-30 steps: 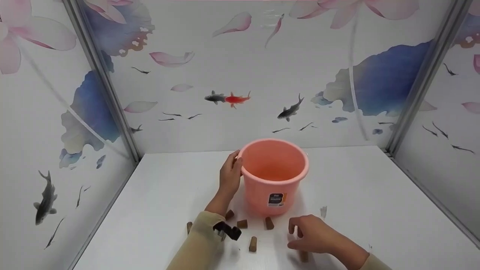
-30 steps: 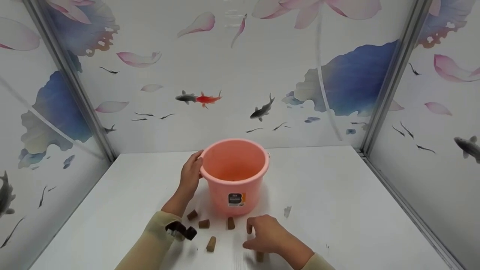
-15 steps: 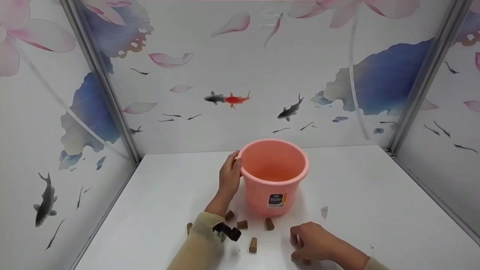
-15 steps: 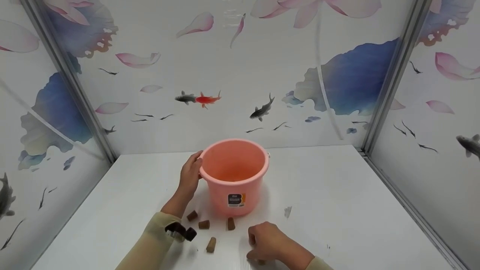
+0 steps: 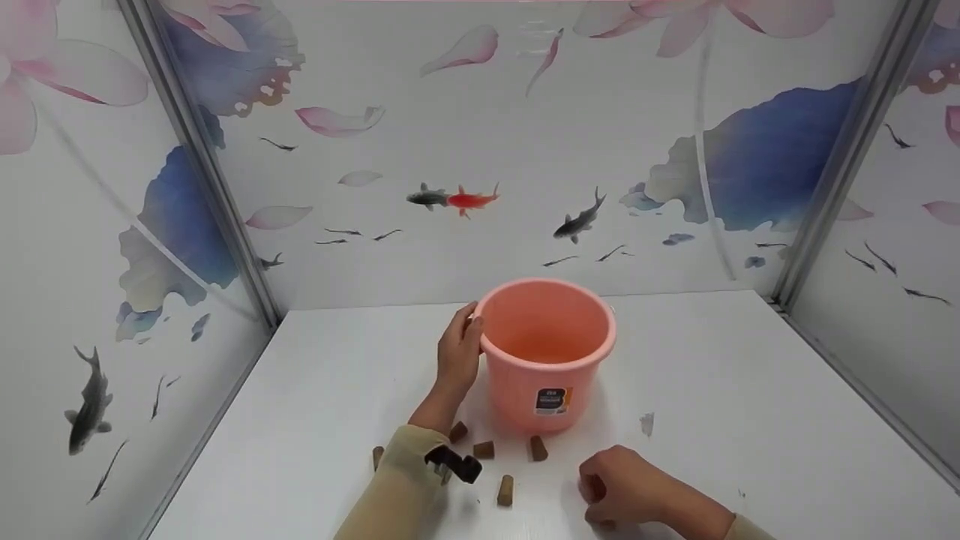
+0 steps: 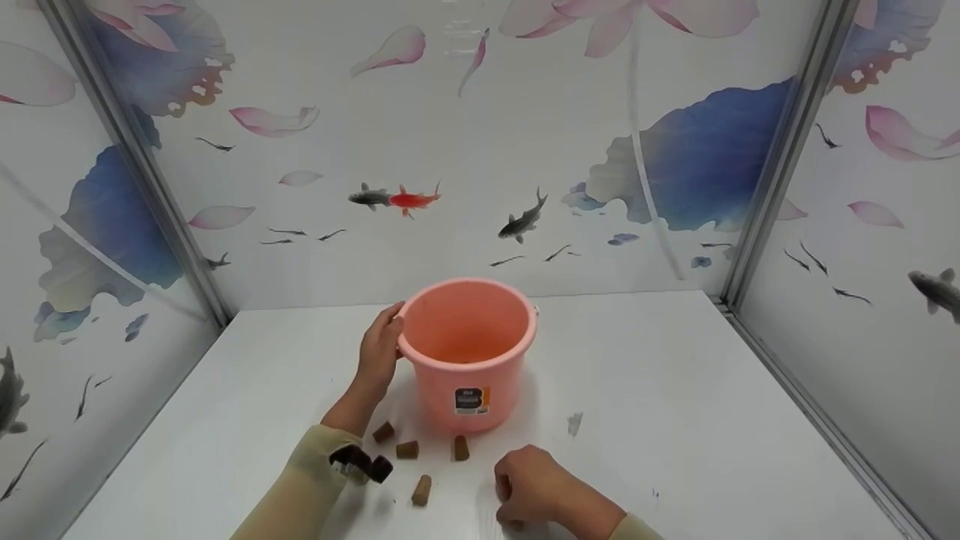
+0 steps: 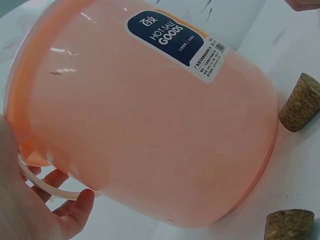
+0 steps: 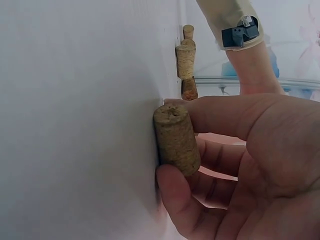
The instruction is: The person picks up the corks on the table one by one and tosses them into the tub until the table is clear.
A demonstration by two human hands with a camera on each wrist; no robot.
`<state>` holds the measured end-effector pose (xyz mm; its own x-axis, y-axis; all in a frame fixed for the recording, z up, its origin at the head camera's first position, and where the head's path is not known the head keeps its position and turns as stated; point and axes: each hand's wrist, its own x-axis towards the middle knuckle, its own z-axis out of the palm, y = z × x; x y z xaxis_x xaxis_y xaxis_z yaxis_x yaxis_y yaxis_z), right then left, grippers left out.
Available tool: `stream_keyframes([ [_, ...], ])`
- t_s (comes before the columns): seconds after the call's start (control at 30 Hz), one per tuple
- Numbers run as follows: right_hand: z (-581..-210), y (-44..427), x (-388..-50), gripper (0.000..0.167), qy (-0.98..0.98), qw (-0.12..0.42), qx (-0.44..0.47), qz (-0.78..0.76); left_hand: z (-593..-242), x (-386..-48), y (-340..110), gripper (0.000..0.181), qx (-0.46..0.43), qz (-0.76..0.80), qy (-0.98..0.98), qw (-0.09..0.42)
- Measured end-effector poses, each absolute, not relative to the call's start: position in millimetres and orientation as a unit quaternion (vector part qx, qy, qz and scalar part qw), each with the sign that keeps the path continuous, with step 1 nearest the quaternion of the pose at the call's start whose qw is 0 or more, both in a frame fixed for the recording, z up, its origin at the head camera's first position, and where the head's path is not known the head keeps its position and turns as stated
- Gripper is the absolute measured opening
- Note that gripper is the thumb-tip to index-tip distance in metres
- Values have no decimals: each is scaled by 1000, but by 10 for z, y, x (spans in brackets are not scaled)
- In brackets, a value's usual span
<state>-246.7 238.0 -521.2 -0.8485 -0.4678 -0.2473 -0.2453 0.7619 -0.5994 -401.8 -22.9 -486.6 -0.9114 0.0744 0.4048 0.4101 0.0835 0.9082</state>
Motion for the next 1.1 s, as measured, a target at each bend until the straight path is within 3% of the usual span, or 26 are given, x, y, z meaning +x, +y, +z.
stream_keyframes([
  [0.73, -5232, 2368, -2513, 19, 921, 190, -161, -300, -4860, -4006, -212, 48, -153, -657, -729, 117],
  [1.1, -5004, 2647, -2668, 20, 940, 140, -97, -297, -4879, -4017, -221, 50, -155, -649, -734, 125],
])
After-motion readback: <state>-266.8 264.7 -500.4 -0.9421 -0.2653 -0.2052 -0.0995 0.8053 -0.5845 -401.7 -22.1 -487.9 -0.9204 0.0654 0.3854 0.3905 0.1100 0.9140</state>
